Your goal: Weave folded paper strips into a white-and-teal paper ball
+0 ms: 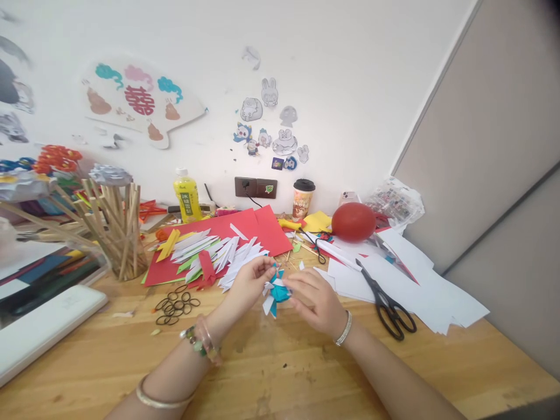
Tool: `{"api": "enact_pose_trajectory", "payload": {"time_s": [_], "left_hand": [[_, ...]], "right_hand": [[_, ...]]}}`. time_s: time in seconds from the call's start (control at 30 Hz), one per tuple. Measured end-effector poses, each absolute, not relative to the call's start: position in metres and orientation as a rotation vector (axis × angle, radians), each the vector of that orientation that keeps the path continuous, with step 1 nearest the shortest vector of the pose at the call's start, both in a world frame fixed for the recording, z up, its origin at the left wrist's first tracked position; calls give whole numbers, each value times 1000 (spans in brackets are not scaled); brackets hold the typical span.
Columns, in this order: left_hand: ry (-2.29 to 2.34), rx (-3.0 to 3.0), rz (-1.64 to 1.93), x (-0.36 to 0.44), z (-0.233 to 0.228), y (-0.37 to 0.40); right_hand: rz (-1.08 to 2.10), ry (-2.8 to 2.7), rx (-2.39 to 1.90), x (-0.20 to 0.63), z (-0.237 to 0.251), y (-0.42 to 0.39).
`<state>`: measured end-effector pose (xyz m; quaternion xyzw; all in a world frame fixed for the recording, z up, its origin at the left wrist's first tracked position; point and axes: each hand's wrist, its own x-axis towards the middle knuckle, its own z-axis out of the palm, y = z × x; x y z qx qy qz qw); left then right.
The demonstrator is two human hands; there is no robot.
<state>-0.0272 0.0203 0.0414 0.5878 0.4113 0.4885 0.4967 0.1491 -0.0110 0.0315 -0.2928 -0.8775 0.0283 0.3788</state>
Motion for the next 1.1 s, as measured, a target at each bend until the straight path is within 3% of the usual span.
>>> {"api": "enact_pose_trajectory", "payload": {"time_s": [0.43,1.1], "left_hand": [[614,1097,1245,-20,33,12],[795,1994,1026,-36,48,13]], "right_hand": [[284,-1771,-996,143,25,-9],[119,-2124,-843,160,38,0]]}}
